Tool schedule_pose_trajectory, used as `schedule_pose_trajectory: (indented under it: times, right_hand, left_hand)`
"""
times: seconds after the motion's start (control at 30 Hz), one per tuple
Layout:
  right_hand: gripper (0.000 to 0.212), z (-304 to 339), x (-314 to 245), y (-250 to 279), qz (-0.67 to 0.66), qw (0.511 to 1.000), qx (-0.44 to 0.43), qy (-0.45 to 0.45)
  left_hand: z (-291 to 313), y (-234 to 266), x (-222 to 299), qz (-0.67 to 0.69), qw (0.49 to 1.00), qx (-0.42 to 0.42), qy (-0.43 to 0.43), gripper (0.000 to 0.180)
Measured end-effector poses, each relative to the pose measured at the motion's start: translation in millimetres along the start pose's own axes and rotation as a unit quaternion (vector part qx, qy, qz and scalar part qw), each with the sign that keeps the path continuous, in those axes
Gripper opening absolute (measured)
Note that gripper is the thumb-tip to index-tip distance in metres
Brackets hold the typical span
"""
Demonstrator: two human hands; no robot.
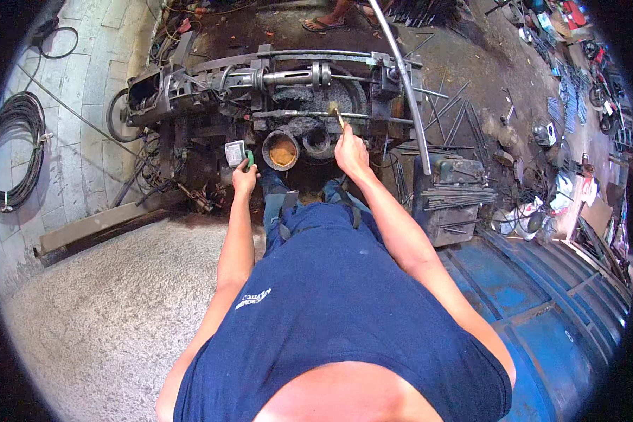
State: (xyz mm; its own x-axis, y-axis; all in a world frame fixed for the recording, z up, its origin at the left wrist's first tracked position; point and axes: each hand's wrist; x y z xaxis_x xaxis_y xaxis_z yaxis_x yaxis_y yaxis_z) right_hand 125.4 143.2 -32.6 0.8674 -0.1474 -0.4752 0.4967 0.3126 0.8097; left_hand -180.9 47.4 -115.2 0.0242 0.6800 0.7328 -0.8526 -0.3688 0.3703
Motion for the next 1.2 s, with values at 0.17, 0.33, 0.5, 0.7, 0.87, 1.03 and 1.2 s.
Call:
schedule_pose_trajectory:
  times: [0.17,0.33,0.5,0.7,0.87,1.03,1.2]
  right_hand:
    - [0.045,0.4,-3.5,7.4,0.014,1.000,-0.015,-0.009]
    - [0.041,-17.3,-18.2,15.6,-0.042,0.997,0.066,-0.002]
    - [0.048,-52.4,-33.6,24.4,-0.025,0.992,0.123,-0.001]
    - [0.048,-18.6,2.7,-15.2,-0.006,1.000,0.004,-0.011]
    - [0.043,7.5,6.1,-10.7,-0.038,0.998,0.029,-0.038]
    - [0.042,-0.8,-0.3,0.0,-0.041,0.998,0.044,-0.032]
    - [0.048,-32.1,-20.7,13.4,-0.047,0.984,0.170,0.034]
  left_hand:
    - [-0.6,-0.9,3.8,0.005,1.000,-0.005,0.016,0.048]
    - [1.4,0.3,1.6,0.014,1.000,-0.009,0.005,0.048]
    - [2.4,-0.2,0.2,0.014,1.000,-0.012,0.003,0.047]
    - [-0.7,-0.9,-3.0,0.016,1.000,-0.005,-0.003,0.048]
    - [0.7,1.1,-1.8,-0.004,1.000,-0.012,-0.016,0.049]
    - [8.0,-2.2,7.5,0.026,1.000,-0.010,-0.008,0.049]
    - [4.6,-0.5,1.9,0.025,1.000,-0.010,-0.003,0.049]
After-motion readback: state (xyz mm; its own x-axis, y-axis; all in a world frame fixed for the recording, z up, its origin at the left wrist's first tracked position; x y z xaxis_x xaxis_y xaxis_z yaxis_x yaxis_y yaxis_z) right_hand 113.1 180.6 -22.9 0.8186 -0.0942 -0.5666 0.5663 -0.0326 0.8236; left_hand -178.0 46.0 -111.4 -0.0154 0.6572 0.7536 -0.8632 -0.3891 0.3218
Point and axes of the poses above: each hand's wrist, its own z-axis away from the middle knuckle, its own y-axis out of the back of the hand, x = y × z, and after that the axes turned 10 degrees about z, right-handed
